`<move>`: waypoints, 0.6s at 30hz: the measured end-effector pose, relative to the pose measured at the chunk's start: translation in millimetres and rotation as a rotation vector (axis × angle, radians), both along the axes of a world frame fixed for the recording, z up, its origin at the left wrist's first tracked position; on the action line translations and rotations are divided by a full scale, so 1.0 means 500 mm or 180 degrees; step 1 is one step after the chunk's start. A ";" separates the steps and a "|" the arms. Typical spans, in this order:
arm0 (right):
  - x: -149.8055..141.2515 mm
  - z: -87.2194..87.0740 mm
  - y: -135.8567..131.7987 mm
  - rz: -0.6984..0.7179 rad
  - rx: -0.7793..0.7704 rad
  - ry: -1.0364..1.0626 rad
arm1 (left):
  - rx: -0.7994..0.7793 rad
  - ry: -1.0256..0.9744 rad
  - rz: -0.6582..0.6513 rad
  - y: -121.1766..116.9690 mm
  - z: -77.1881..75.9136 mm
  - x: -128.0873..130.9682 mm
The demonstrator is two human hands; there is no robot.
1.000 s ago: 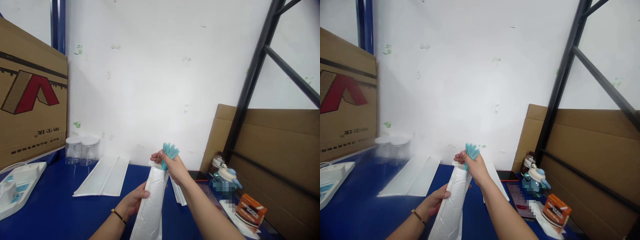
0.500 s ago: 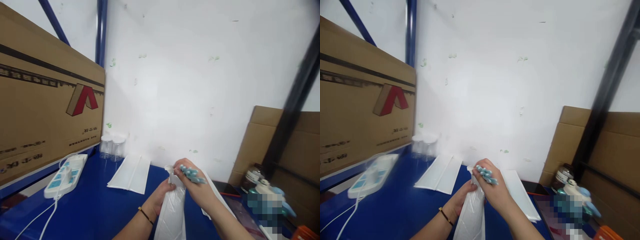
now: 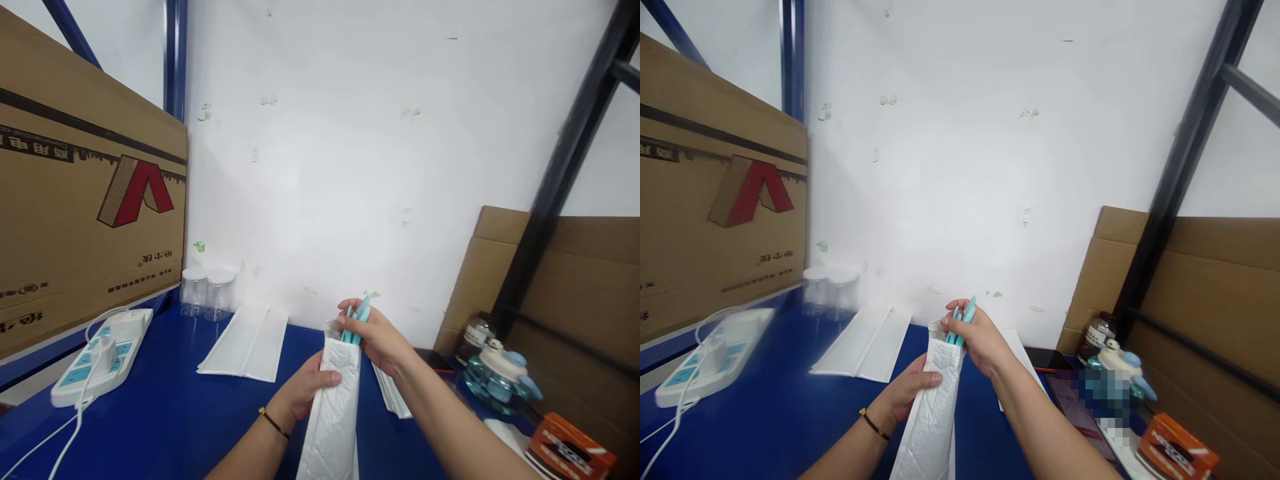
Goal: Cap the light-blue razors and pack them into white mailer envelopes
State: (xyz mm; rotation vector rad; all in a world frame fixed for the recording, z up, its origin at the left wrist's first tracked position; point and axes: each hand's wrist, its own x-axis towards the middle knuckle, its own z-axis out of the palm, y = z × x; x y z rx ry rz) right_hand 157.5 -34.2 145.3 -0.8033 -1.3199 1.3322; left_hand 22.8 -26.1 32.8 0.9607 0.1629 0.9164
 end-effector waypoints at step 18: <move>0.038 0.034 -0.023 -0.0656 0.1719 -0.2219 | 0.0030 -0.0025 -0.0258 0.008 -0.003 -0.020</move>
